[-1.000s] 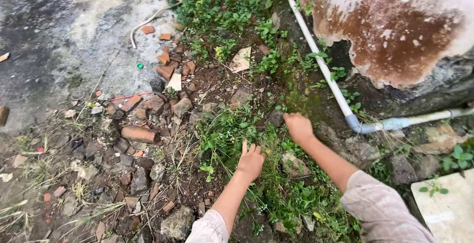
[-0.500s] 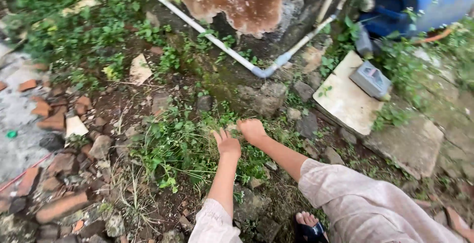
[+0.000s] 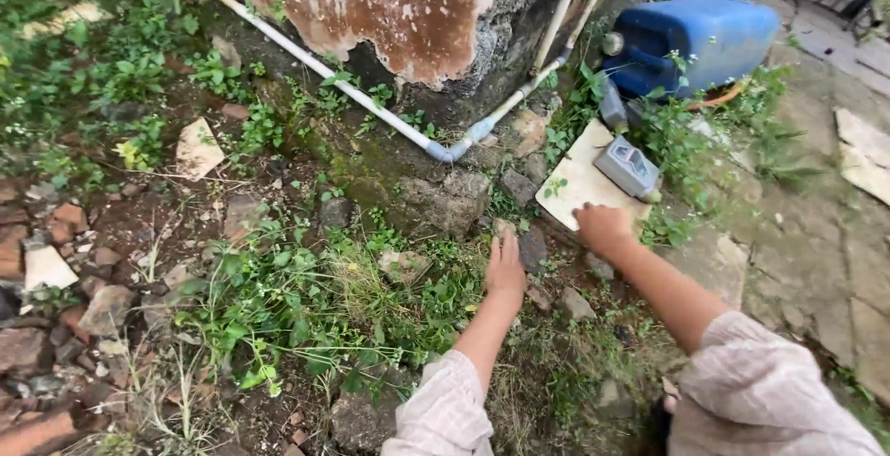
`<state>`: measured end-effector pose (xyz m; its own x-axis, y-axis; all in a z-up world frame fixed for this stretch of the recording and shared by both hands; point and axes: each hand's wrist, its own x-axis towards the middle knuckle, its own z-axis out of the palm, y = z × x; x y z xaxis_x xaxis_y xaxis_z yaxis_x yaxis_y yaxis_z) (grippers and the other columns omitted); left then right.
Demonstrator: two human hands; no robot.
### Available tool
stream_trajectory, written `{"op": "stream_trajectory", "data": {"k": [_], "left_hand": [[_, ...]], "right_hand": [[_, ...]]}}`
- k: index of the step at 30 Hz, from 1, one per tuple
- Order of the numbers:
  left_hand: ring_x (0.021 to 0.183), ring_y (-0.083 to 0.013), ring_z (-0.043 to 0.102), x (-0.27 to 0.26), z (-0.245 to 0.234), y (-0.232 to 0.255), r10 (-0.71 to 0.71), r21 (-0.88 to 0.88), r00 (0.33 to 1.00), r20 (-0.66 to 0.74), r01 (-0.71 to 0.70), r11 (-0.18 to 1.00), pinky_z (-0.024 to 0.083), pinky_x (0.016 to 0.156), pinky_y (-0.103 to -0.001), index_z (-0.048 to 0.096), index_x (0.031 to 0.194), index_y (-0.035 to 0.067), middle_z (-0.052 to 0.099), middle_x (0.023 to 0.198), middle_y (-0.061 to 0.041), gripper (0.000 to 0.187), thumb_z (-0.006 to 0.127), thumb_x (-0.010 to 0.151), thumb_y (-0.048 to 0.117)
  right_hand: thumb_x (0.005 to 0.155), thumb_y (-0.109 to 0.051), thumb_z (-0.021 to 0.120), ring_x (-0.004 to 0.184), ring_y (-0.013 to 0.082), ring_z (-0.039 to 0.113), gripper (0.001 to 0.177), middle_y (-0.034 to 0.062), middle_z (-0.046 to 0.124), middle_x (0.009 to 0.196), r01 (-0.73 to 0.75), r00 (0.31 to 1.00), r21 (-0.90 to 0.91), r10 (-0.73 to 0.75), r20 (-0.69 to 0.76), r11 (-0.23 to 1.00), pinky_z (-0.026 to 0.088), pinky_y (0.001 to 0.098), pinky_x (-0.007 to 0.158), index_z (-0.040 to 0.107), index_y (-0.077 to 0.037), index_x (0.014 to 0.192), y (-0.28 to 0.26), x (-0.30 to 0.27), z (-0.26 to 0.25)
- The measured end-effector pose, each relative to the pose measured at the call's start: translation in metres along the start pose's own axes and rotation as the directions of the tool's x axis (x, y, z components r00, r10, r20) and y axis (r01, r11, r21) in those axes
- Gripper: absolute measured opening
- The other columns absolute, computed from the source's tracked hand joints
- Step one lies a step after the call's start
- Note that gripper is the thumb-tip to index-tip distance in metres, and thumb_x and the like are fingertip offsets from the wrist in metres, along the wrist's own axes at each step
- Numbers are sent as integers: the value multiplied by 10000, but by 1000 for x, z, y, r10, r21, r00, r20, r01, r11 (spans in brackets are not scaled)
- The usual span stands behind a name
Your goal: Pulling weeds and small plants from the ground by hand in an outdoor garden area
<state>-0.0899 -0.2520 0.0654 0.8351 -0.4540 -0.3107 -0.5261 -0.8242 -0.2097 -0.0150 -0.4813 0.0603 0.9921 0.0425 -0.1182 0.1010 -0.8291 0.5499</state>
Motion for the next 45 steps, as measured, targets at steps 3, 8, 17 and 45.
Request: {"op": "stream_trajectory", "data": {"k": [3, 8, 17, 45], "left_hand": [[1594, -298, -29, 56, 24, 23, 1, -6, 1000, -11, -1, 1000, -43, 1280, -537, 361, 1588, 121, 73, 1730, -100, 520, 384, 1112, 330], [1592, -299, 36, 96, 21, 30, -68, 32, 996, -56, 70, 997, 20, 1282, -525, 359, 1570, 82, 146, 1711, -133, 530, 451, 1084, 273], [1580, -355, 12, 190, 38, 110, -198, 10, 979, 48, 198, 980, -27, 1271, -577, 339, 1578, 62, 110, 1710, -170, 703, 682, 973, 167], [1575, -301, 57, 227, -4, 164, -375, -2, 890, 258, 389, 921, 7, 1254, -523, 494, 1488, 183, 218, 1684, -96, 471, 487, 1060, 381]], "right_hand": [[895, -403, 739, 994, 295, 772, 394, 63, 739, 1205, -45, 999, 64, 46, -16, 997, 640, 493, 755, 718, -197, 1230, 53, 32, 55], [919, -419, 715, 1079, 309, 738, 523, 63, 610, 1413, 4, 1000, 182, -3, -6, 983, 636, 516, 818, 591, -230, 1391, 61, 74, 130], [1044, -372, 569, 1189, 444, 678, 717, 267, 211, 1677, 94, 993, 563, -119, 8, 821, 577, 581, 977, 240, -151, 1641, 56, 94, 79], [1075, -463, 494, 884, 306, 693, 436, 98, 623, 958, 515, 857, 804, -164, -488, 298, 625, 446, 768, 697, -86, 994, -11, 200, 223]]}}
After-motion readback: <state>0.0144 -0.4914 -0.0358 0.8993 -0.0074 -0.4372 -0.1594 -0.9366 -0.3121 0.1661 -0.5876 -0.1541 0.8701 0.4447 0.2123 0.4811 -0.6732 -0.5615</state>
